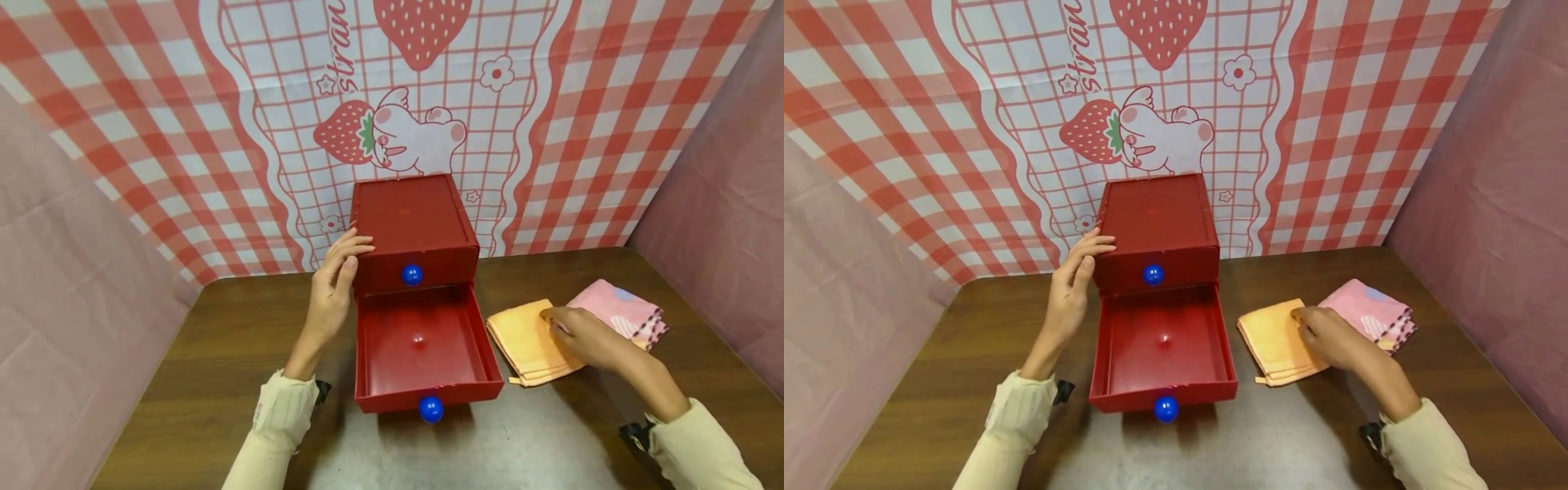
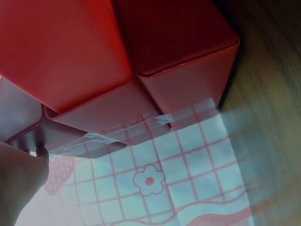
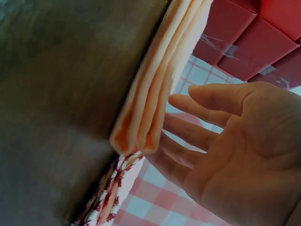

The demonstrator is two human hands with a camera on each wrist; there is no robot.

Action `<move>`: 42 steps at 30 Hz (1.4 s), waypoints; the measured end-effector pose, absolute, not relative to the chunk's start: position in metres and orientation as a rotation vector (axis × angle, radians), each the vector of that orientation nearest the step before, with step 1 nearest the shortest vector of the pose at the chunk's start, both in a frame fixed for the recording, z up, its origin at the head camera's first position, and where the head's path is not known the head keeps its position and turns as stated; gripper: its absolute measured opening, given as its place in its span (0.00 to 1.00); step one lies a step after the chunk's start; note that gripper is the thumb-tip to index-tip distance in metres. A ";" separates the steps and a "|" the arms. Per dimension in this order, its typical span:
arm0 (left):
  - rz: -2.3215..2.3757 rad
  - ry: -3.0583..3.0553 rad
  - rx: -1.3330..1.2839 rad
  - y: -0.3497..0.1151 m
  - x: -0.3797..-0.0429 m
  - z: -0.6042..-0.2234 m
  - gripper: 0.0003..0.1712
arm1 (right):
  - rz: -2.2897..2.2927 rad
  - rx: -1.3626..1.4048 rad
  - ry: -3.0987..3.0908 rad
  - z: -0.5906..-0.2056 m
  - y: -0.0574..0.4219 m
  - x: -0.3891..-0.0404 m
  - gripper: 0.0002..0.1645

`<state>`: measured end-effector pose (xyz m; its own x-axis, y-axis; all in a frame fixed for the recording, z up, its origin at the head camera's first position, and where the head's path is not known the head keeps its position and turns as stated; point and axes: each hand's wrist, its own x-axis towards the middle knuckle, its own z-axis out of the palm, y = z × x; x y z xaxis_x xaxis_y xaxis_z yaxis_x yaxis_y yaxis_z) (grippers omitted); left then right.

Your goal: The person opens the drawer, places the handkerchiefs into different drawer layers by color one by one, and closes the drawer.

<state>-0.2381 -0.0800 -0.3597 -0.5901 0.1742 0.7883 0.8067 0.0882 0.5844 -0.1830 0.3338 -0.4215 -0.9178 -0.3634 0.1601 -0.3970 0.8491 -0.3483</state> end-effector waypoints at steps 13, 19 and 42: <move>-1.579 -1.871 -0.948 -0.077 -0.216 -0.335 0.17 | 0.572 0.531 -3.018 -0.424 0.337 -0.183 0.23; -1.572 -1.859 -0.962 -0.077 -0.218 -0.336 0.17 | 0.542 0.544 -3.011 -0.426 0.339 -0.182 0.14; -1.563 -1.856 -0.970 -0.079 -0.218 -0.336 0.16 | 0.788 0.411 -2.782 -0.412 0.335 -0.180 0.08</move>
<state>-0.2182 -0.0786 -0.3363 -0.6068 0.1897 0.7719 0.7929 0.0762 0.6046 -0.1798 0.3351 -0.4116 -0.9365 -0.2055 0.2843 -0.3241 0.8170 -0.4769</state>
